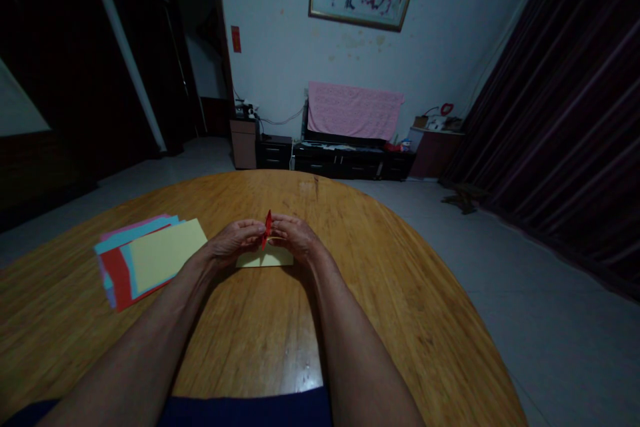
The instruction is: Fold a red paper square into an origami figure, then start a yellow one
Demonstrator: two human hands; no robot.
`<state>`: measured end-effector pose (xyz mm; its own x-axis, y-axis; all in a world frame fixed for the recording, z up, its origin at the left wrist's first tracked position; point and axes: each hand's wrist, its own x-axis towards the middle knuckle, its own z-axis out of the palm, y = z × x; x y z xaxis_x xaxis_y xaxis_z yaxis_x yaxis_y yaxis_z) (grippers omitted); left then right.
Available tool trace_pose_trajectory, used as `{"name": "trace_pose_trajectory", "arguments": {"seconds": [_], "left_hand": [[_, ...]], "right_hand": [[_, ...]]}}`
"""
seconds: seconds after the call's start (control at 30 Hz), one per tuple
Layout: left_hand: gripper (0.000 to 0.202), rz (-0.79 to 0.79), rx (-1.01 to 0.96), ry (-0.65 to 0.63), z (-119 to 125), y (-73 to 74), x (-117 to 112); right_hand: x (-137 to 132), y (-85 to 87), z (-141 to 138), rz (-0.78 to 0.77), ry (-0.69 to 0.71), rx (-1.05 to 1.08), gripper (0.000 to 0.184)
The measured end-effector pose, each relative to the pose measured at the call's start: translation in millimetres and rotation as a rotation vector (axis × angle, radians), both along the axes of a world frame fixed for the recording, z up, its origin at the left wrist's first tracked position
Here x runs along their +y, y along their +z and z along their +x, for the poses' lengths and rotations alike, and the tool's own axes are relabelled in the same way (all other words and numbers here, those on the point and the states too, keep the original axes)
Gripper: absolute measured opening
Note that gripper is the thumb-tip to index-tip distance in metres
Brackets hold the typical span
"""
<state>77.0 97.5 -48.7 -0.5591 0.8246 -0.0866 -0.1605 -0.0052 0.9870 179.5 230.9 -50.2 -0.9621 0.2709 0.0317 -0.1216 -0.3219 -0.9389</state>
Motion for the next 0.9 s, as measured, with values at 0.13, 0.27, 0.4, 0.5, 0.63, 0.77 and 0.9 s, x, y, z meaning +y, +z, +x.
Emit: {"name": "trace_pose_trajectory", "arguments": {"seconds": [0.13,0.27,0.4,0.5,0.63,0.77,0.9], "left_hand": [[0.026,0.042,-0.056,-0.019,0,0.0,0],[0.025,0.054,-0.080,-0.011,0,-2.8,1],[0.025,0.056,-0.087,-0.019,-1,-5.7,1],[0.024,0.050,-0.085,-0.019,-2,-6.5,1],[0.023,0.033,-0.088,-0.024,-1,-5.9,1],[0.024,0.029,-0.107,-0.011,-2,-6.3,0],[0.025,0.040,-0.120,-0.032,-3,-8.1,0]], "right_hand": [[2,-2.3,0,0.031,0.006,-0.014,0.022],[4,-9.4,-2,0.033,-0.002,-0.001,0.028],[6,-12.7,-4,0.027,-0.005,-0.021,0.030],[5,-11.7,-4,0.019,-0.022,-0.058,0.030],[4,-10.4,-3,-0.003,-0.027,-0.090,0.028],[4,-10.1,-3,0.009,-0.039,-0.115,0.023],[2,-8.0,-2,-0.014,-0.033,-0.134,0.021]]}}
